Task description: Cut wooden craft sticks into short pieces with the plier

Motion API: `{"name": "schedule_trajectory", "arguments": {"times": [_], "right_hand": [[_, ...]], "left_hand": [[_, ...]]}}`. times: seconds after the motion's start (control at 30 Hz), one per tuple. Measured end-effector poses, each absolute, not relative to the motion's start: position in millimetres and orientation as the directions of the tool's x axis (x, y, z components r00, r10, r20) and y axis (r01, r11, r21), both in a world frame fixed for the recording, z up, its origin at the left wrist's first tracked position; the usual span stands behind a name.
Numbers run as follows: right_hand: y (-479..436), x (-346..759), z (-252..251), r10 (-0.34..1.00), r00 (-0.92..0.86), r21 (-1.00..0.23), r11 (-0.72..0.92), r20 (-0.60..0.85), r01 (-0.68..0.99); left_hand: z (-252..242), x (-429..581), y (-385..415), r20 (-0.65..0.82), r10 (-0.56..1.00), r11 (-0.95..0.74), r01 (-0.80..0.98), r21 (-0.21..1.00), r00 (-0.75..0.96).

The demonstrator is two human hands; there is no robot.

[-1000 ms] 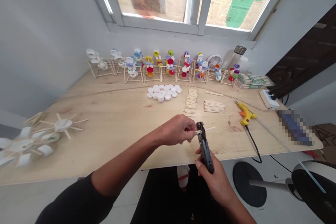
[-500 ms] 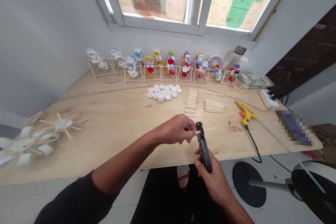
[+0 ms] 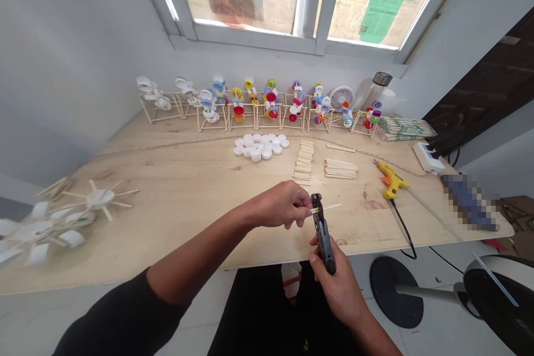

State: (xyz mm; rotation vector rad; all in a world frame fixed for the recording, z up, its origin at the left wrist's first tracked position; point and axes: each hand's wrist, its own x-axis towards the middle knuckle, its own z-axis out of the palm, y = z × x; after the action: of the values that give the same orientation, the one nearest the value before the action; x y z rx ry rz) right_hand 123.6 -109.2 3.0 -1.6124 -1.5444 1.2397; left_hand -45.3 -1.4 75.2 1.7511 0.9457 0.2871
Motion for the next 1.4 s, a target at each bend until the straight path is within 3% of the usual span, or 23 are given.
{"name": "schedule_trajectory", "arguments": {"times": [0.5, 0.77, 0.87, 0.93, 1.03, 1.1, 1.2, 1.3, 1.4], "right_hand": [[-109.0, 117.5, -0.3, 0.987, -0.057, -0.854, -0.103, -0.153, 0.510], [-105.4, 116.5, -1.0, 0.994, -0.029, -0.850, -0.072, -0.102, 0.522], [-105.3, 117.0, -0.9, 0.995, -0.031, -0.862, -0.070, -0.098, 0.503], [-105.1, 118.5, -1.3, 0.995, -0.029, -0.869, -0.071, -0.097, 0.489], [-103.6, 121.1, -2.2, 0.994, -0.016, -0.882, -0.092, -0.112, 0.462], [-102.0, 121.7, -2.6, 0.990, -0.009, -0.900, -0.124, -0.140, 0.418], [-99.3, 120.6, -2.9, 0.982, -0.029, -0.938, -0.170, -0.187, 0.303], [-97.7, 118.9, -2.5, 0.977, -0.050, -0.952, -0.189, -0.207, 0.242], [-97.9, 118.2, -0.9, 0.976, -0.057, -0.950, -0.192, -0.212, 0.246]], "left_hand": [[71.6, -45.3, -0.1, -0.228, 0.721, -0.204, 0.515, 0.832, 0.654], [82.5, -39.3, -11.2, -0.128, 0.799, -0.300, 0.575, 0.761, 0.587], [79.9, -37.8, -19.3, -0.070, 0.854, -0.263, 0.542, 0.798, 0.516], [73.0, -38.1, -24.2, -0.028, 0.900, -0.183, 0.436, 0.881, 0.434], [58.1, -40.5, -29.7, -0.067, 0.962, 0.045, 0.091, 0.995, 0.265], [48.7, -42.2, -32.5, -0.171, 0.963, 0.214, -0.203, 0.956, 0.208], [40.6, -42.1, -36.3, -0.287, 0.932, 0.363, -0.521, 0.773, 0.223], [40.4, -36.9, -39.6, -0.303, 0.926, 0.376, -0.603, 0.704, 0.223], [43.5, -29.0, -41.2, -0.288, 0.937, 0.350, -0.527, 0.774, 0.200]]}}
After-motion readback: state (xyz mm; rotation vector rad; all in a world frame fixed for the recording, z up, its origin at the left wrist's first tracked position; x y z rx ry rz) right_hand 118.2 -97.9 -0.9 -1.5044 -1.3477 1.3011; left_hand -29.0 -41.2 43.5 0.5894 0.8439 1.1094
